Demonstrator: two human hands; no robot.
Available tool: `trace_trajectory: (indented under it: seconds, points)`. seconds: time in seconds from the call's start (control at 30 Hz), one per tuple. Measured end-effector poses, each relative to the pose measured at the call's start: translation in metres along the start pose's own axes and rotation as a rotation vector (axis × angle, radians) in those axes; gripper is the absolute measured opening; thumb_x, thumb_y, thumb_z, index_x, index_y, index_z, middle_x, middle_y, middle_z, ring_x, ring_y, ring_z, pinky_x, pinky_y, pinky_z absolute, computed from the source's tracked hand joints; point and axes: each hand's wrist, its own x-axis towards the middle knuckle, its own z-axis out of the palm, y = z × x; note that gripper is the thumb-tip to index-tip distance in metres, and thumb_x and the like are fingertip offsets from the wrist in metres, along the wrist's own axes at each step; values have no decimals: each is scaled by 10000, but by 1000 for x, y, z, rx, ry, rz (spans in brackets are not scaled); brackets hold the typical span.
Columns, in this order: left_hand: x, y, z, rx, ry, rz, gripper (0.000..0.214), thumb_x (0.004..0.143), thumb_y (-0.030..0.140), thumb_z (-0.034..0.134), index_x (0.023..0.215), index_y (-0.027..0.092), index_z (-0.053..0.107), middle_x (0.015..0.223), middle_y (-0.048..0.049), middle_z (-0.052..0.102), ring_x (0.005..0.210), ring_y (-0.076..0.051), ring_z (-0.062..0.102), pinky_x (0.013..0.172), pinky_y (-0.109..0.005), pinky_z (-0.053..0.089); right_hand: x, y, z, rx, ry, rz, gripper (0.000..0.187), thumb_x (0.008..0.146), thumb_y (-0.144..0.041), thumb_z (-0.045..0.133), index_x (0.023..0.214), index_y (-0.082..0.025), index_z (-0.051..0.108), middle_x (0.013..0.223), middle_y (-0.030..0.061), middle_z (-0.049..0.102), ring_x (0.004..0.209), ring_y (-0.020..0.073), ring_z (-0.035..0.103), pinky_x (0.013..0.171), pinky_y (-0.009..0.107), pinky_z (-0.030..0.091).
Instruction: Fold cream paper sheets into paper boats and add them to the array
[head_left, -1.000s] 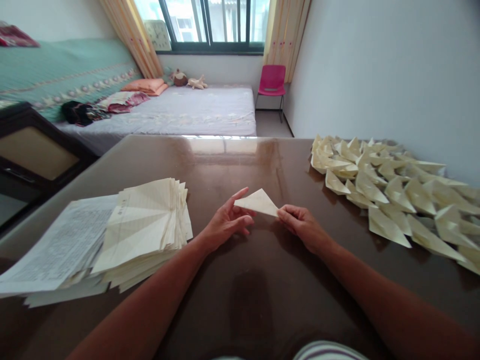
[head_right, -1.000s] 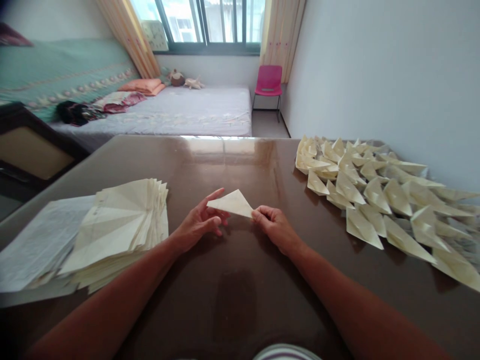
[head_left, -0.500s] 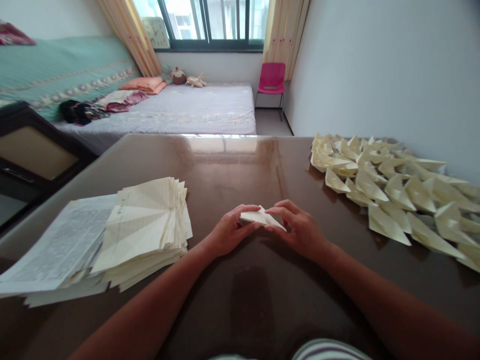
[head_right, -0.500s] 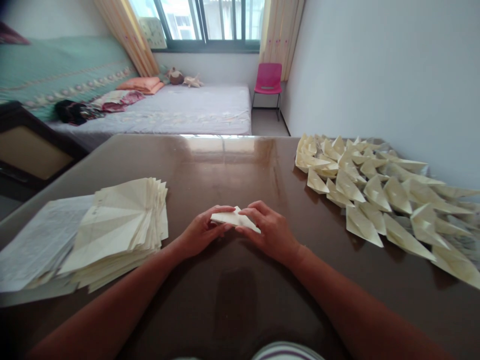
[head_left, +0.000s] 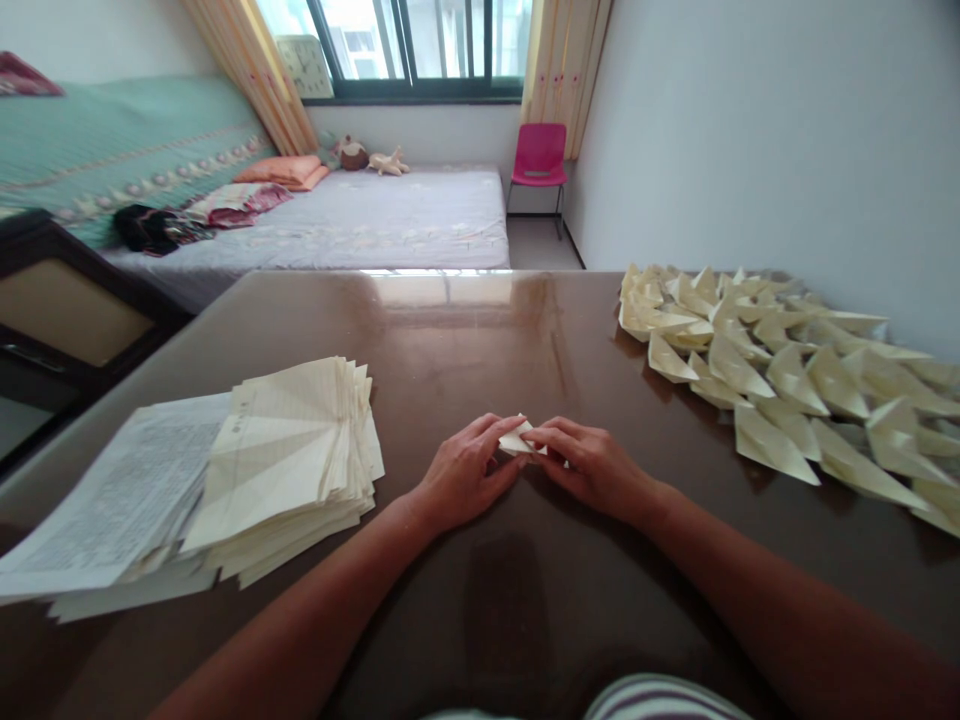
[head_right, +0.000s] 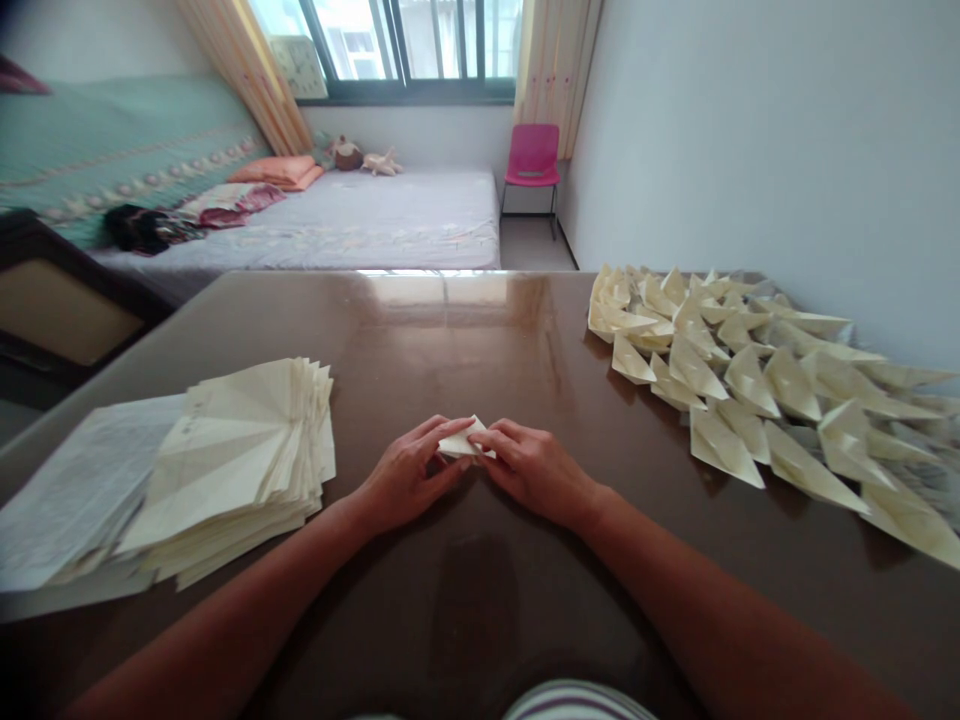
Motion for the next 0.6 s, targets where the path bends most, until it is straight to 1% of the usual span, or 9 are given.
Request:
trace_trajectory:
  seconds: [0.07, 0.13, 0.2, 0.27, 0.37, 0.47, 0.53, 0.6]
  points:
    - [-1, 6, 4, 20, 71, -33, 500, 877, 296, 523, 1363, 243, 417, 1142, -53, 570, 767, -123, 589, 769, -274, 506, -1, -4, 2, -86, 62, -42, 238, 910, -163, 511, 1143, -201, 545, 960, 62, 644, 794, 151, 610, 739, 260, 506]
    - [-3, 13, 10, 14, 143, -66, 582, 853, 261, 523, 1405, 227, 341, 1156, -68, 561, 888, -161, 594, 803, -293, 506, -2, -10, 4, -136, 116, -85, 242, 898, -136, 516, 1132, -195, 532, 945, 64, 644, 804, 154, 604, 747, 258, 503]
    - [-3, 17, 14, -8, 169, -76, 625, 828, 215, 519, 1417, 204, 311, 1155, -79, 556, 937, -178, 582, 812, -299, 503, -3, -14, 5, -158, 156, -105, 249, 889, -126, 523, 1128, -193, 520, 941, 63, 641, 819, 155, 602, 762, 257, 498]
    - [-2, 16, 16, -22, 169, -78, 627, 799, 145, 496, 1403, 189, 333, 1075, -66, 564, 868, -162, 572, 769, -281, 503, -3, -15, 6, -175, 190, -73, 254, 878, -118, 524, 1120, -194, 518, 938, 60, 636, 826, 158, 603, 767, 259, 492]
    - [0, 9, 13, 13, 186, -70, 627, 753, 73, 471, 1364, 194, 398, 912, -24, 529, 739, -133, 522, 691, -246, 488, -3, -13, 4, -173, 222, 31, 228, 858, -102, 518, 1063, -200, 533, 907, 41, 622, 781, 148, 598, 723, 247, 479]
    - [0, 0, 11, 100, 237, -28, 606, 730, 69, 493, 1317, 210, 440, 898, -14, 503, 718, -126, 501, 684, -238, 480, -2, -10, 2, -157, 221, 126, 169, 846, -107, 519, 983, -203, 540, 863, 20, 601, 699, 127, 571, 662, 231, 455]
    - [-1, -2, 12, 163, 243, 15, 552, 724, 68, 493, 1259, 202, 464, 906, -16, 505, 727, -131, 506, 703, -246, 479, -2, -9, 1, -157, 175, 161, 135, 849, -130, 523, 961, -204, 540, 843, 12, 588, 676, 121, 557, 647, 228, 442]
    - [-2, -2, 15, 214, 225, 56, 468, 738, 67, 477, 1188, 197, 478, 908, -19, 509, 741, -140, 514, 722, -257, 476, -2, -8, 2, -150, 113, 184, 108, 860, -171, 534, 963, -206, 540, 843, 8, 579, 673, 118, 552, 642, 225, 433]
